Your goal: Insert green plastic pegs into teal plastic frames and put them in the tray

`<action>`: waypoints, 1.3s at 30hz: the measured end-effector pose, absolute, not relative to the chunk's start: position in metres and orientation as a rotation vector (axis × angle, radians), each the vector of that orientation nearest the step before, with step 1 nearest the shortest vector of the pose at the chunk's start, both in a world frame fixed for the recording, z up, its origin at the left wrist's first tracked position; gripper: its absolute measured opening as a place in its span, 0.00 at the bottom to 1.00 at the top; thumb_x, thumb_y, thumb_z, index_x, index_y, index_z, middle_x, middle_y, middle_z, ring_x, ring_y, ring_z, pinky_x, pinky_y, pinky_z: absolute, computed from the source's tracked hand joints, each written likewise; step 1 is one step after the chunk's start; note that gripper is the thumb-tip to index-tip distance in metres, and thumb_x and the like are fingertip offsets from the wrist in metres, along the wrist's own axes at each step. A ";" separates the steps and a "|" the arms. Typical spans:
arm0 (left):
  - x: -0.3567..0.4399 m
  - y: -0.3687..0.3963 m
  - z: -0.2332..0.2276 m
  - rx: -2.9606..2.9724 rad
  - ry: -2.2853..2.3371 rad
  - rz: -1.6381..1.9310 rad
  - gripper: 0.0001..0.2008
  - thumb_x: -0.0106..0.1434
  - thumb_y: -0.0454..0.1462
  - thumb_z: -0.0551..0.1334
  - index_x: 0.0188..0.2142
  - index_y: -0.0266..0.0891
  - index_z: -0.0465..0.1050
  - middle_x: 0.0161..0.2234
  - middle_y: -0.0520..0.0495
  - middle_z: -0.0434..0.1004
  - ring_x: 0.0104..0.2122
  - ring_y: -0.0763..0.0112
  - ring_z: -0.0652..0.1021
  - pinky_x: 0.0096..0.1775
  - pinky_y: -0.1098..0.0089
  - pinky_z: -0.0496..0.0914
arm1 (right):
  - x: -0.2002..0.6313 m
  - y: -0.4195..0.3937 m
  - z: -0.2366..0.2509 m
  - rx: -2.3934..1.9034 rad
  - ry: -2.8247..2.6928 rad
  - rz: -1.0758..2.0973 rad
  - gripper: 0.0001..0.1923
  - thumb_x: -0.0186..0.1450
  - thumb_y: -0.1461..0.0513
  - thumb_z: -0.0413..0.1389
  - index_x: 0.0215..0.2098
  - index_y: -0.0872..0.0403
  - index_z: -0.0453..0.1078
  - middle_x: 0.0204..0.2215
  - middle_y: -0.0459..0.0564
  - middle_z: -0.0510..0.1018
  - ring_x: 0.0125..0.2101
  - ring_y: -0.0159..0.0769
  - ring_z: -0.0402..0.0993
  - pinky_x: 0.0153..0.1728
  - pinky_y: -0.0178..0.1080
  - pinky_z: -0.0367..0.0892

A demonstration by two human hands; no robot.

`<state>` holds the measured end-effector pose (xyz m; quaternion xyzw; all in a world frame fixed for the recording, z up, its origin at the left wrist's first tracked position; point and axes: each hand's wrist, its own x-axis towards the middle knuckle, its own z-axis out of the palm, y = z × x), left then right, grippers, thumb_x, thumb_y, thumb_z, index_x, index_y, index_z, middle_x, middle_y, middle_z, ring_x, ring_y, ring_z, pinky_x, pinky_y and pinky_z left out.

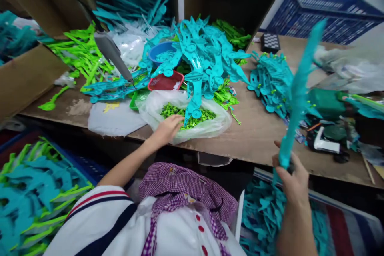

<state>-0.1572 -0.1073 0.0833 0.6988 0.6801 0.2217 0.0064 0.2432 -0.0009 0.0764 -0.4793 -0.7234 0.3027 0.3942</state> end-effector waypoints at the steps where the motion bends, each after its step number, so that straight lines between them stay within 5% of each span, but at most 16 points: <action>1: -0.168 -0.100 0.082 2.088 2.276 0.544 0.20 0.69 0.36 0.53 0.59 0.35 0.64 0.56 0.32 0.69 0.58 0.56 0.70 0.57 0.55 0.66 | 0.269 0.005 0.061 -1.303 -1.943 0.706 0.34 0.52 0.44 0.58 0.53 0.51 0.68 0.36 0.52 0.76 0.32 0.43 0.72 0.33 0.44 0.68; 6: -0.177 -0.064 0.074 1.900 2.522 -0.048 0.29 0.65 0.40 0.60 0.63 0.34 0.56 0.61 0.24 0.58 0.61 0.37 0.60 0.54 0.45 0.64 | 0.362 0.028 -0.009 -1.473 -2.352 0.342 0.33 0.51 0.41 0.55 0.48 0.50 0.70 0.39 0.56 0.78 0.43 0.56 0.73 0.50 0.58 0.59; 17: -0.174 -0.069 0.068 2.073 2.453 -0.276 0.24 0.66 0.28 0.44 0.60 0.36 0.61 0.54 0.30 0.63 0.55 0.49 0.65 0.52 0.56 0.64 | 0.310 0.088 -0.010 -1.482 -2.588 -0.022 0.31 0.60 0.53 0.49 0.60 0.51 0.63 0.55 0.58 0.70 0.57 0.54 0.61 0.56 0.64 0.47; 25: -0.175 -0.060 0.061 1.953 2.353 -0.209 0.19 0.71 0.41 0.45 0.56 0.37 0.62 0.50 0.33 0.66 0.44 0.52 0.75 0.42 0.58 0.69 | 0.213 0.003 -0.009 -1.218 -2.314 0.122 0.21 0.69 0.60 0.45 0.59 0.52 0.64 0.57 0.59 0.70 0.57 0.45 0.65 0.56 0.50 0.49; 29: -0.179 -0.058 0.072 1.947 2.431 0.074 0.18 0.71 0.43 0.47 0.55 0.38 0.65 0.50 0.35 0.68 0.45 0.53 0.76 0.43 0.61 0.69 | 0.183 -0.024 -0.002 -1.134 -2.241 0.225 0.17 0.69 0.60 0.48 0.54 0.52 0.69 0.52 0.57 0.75 0.53 0.44 0.70 0.54 0.49 0.52; 32: -0.181 -0.059 0.082 1.843 2.402 0.626 0.16 0.70 0.44 0.53 0.51 0.38 0.67 0.48 0.38 0.71 0.46 0.59 0.74 0.43 0.66 0.69 | 0.164 -0.037 0.015 -1.078 -2.080 0.328 0.14 0.70 0.59 0.49 0.49 0.51 0.72 0.45 0.55 0.79 0.48 0.43 0.73 0.52 0.48 0.58; 36: -0.166 -0.074 0.103 1.137 1.922 1.403 0.14 0.65 0.48 0.59 0.41 0.40 0.67 0.31 0.51 0.70 0.22 0.79 0.68 0.23 0.78 0.62 | 0.122 -0.055 0.043 -0.824 -2.046 0.595 0.12 0.69 0.60 0.50 0.46 0.50 0.74 0.42 0.53 0.79 0.46 0.41 0.74 0.50 0.47 0.64; 39: -0.135 -0.107 0.114 0.618 1.360 1.519 0.20 0.59 0.52 0.64 0.39 0.41 0.65 0.27 0.57 0.64 0.15 0.87 0.55 0.15 0.83 0.48 | 0.090 -0.072 0.054 -0.742 -1.943 0.947 0.11 0.69 0.59 0.51 0.44 0.50 0.74 0.42 0.52 0.79 0.45 0.40 0.75 0.46 0.43 0.68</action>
